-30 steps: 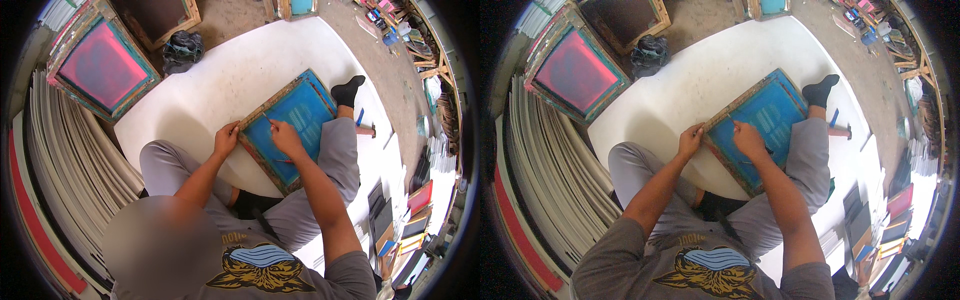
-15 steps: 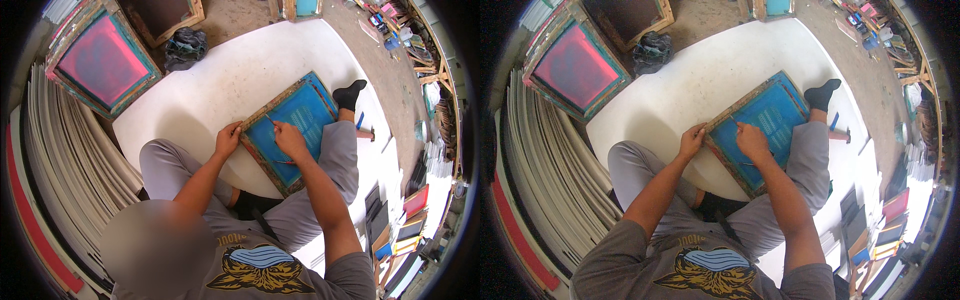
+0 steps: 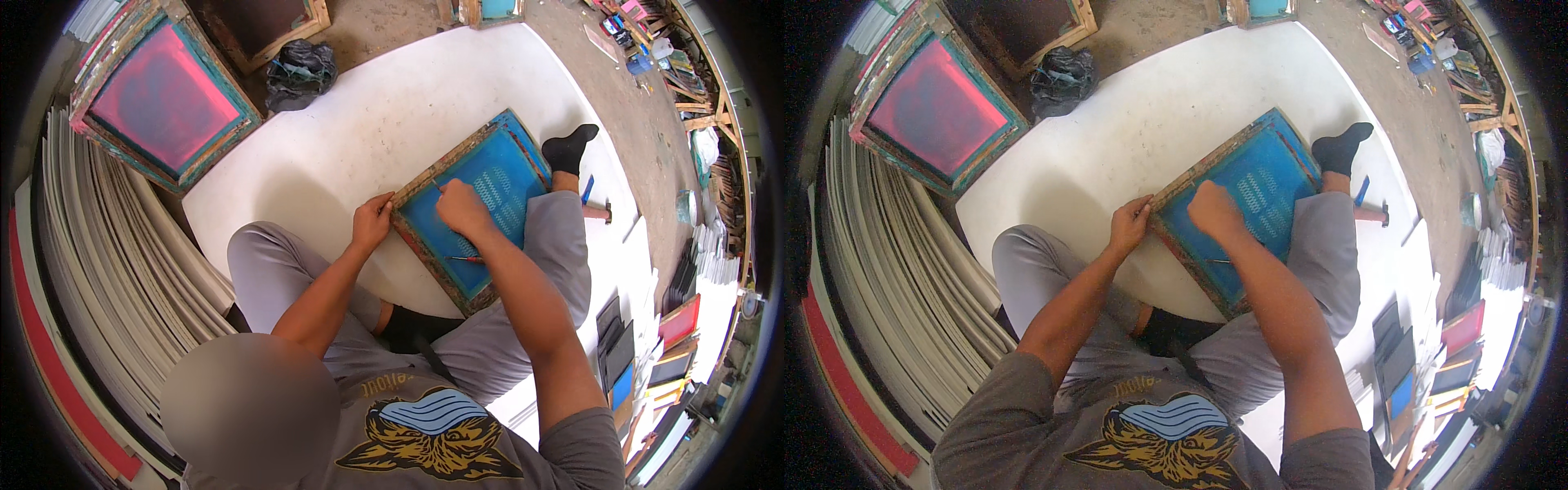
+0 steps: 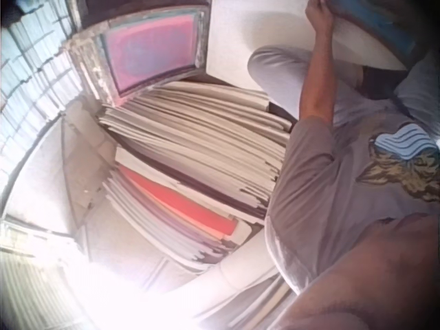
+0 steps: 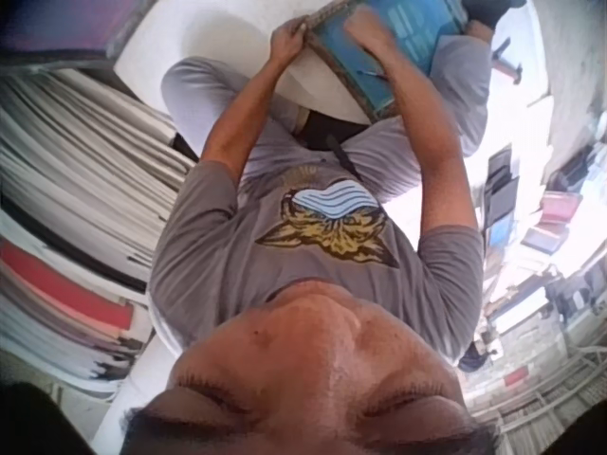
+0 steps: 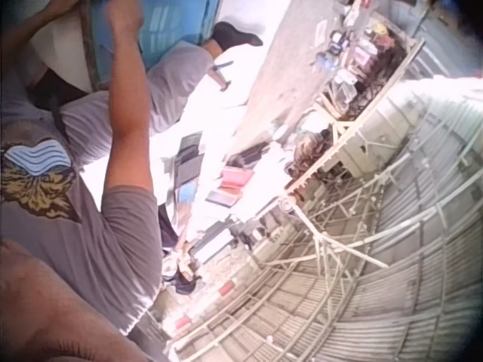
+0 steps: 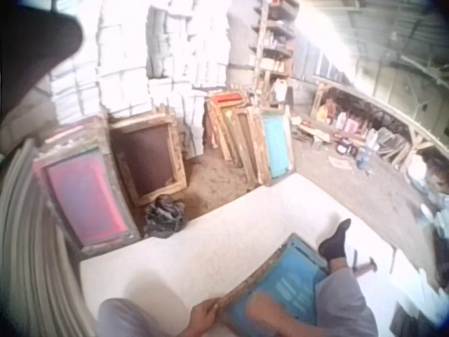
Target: The person sits on the floor and uses a screwdriver to work on the edge of a blue screen printing frame. They then use pliers to adjust a small component on the frame's edge. The person continues to use the screwdriver to tighten or adjust parts along the frame's border.
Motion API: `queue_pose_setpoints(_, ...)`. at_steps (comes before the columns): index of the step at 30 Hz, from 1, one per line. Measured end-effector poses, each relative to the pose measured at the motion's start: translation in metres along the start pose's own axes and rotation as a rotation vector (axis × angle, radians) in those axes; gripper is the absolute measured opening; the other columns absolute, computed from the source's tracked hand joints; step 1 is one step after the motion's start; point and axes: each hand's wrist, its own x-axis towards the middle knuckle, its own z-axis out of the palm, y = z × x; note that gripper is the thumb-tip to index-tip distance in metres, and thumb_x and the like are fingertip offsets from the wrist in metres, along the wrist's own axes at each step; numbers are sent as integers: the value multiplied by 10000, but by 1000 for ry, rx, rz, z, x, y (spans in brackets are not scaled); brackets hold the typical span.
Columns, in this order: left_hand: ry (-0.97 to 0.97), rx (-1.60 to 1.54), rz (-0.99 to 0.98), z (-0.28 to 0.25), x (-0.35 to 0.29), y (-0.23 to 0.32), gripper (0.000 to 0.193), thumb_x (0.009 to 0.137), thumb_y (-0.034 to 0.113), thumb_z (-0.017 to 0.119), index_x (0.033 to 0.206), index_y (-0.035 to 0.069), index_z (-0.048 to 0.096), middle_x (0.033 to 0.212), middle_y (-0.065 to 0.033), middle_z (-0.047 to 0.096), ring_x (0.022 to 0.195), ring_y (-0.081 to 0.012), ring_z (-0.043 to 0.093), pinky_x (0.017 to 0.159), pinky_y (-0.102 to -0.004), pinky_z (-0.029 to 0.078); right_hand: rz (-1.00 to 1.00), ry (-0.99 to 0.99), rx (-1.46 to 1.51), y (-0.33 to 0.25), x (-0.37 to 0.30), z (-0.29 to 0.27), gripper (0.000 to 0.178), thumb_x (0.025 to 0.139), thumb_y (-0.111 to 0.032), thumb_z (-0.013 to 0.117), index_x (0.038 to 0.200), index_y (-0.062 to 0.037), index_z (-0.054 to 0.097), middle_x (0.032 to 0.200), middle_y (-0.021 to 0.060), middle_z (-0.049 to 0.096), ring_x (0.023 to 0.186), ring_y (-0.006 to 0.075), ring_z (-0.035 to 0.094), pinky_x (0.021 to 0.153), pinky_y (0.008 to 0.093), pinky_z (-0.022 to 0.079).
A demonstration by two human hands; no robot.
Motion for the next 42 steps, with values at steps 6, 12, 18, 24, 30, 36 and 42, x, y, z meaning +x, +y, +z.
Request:
queue_pose_setpoints(6,27,17,21,3,2,-2,303,1021,172,631,1294,95,737,1195,-189,750,993,-345,741,897,-398,568,-18,66,172,32,-2,32,349,998,-185,565,1279,-42,716,1118,289,730,1054,454,713,937,544,565)
queue_pose_setpoints(12,36,35,5,4,3,-1,305,1022,182,630,1297,102,735,1168,-190,752,956,-341,735,877,-402,567,-100,114,100,56,-3,51,399,1050,-236,554,1399,-71,653,959,263,722,913,419,701,805,507,542)
queue_pose_setpoints(18,24,6,-26,4,2,-8,310,1028,208,635,1307,118,735,1097,-183,763,878,-303,711,838,-391,557,-134,117,273,74,6,61,387,1069,-255,537,1416,-118,640,894,231,729,817,408,713,735,542,557)
queue_pose_setpoints(24,-31,-165,-93,-1,-2,-3,318,1057,208,628,1342,102,718,909,-119,744,706,-178,657,689,-336,549,-76,88,35,51,-7,46,407,1082,-276,492,1453,-157,611,1019,231,753,966,453,724,859,591,564)
queue_pose_setpoints(30,-24,-160,-13,-6,-4,2,317,1071,193,615,1351,79,708,830,-65,704,586,-116,604,587,-301,519,-101,150,179,59,-9,43,358,1052,-232,551,1364,-108,675,1011,250,749,930,468,713,825,570,562)
queue_pose_setpoints(36,-109,-153,-179,-9,-4,17,392,1068,290,593,1364,51,690,1240,-180,747,1134,-259,700,1013,-369,517,-110,150,215,70,-3,50,370,1057,-272,549,1387,-152,666,1036,263,746,975,484,709,857,590,564)
queue_pose_setpoints(42,-35,-187,-60,-5,-4,6,311,1068,178,615,1349,84,710,815,-54,687,585,-119,616,576,-301,511,-108,123,254,62,-7,40,366,1056,-261,549,1378,-137,673,1068,245,749,985,474,710,881,581,556)
